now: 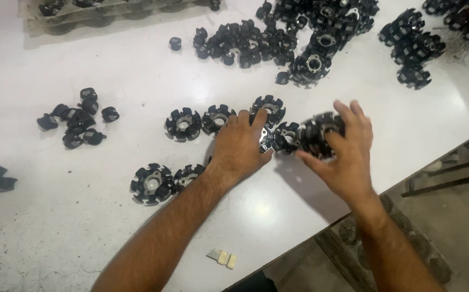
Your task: The person sits at a white table assembling black rubber roller components onto metal hub parts. They hold a hub in one hand and use a small stick to press and seat rubber pieces onto it, then set the finished assembly aside and gather more parts from the table.
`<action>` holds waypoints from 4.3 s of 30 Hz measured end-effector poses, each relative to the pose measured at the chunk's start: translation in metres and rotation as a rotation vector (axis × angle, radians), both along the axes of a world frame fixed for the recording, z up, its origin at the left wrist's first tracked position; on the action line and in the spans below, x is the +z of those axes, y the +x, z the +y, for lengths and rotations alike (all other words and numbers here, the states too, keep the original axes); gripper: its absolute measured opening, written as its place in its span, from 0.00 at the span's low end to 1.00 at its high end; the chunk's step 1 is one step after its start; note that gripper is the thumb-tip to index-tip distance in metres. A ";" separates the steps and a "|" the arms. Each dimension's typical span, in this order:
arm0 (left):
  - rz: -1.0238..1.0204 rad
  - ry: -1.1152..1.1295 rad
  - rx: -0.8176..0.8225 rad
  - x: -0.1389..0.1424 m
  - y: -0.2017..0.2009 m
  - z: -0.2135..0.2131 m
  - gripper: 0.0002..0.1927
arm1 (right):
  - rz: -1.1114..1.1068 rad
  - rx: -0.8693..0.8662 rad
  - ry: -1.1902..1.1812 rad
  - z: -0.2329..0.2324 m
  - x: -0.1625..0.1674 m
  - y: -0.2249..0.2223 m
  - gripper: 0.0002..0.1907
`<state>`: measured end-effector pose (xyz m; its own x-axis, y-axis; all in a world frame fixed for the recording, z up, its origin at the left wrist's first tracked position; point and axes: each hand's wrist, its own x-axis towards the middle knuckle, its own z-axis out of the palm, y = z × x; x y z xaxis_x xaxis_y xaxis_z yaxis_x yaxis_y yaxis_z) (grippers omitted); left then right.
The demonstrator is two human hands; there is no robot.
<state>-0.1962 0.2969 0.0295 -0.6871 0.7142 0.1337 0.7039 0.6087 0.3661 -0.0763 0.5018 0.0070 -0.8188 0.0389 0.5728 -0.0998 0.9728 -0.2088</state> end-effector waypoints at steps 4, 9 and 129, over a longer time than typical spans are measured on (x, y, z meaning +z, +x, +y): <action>-0.011 -0.015 -0.044 -0.004 0.008 -0.005 0.52 | -0.282 0.013 0.088 0.012 -0.014 -0.032 0.23; -0.028 -0.076 -0.186 0.004 0.019 0.003 0.51 | -0.335 -0.122 0.154 0.052 -0.024 -0.032 0.32; -0.094 -0.085 -0.082 -0.086 0.151 -0.340 0.26 | -0.076 0.305 -0.108 -0.132 -0.025 -0.105 0.15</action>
<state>-0.0455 -0.0435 -0.0561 -0.6327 0.7744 0.0087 0.7176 0.5820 0.3824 -0.1812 0.3694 -0.0177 -0.8425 -0.1575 0.5151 -0.3631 0.8724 -0.3271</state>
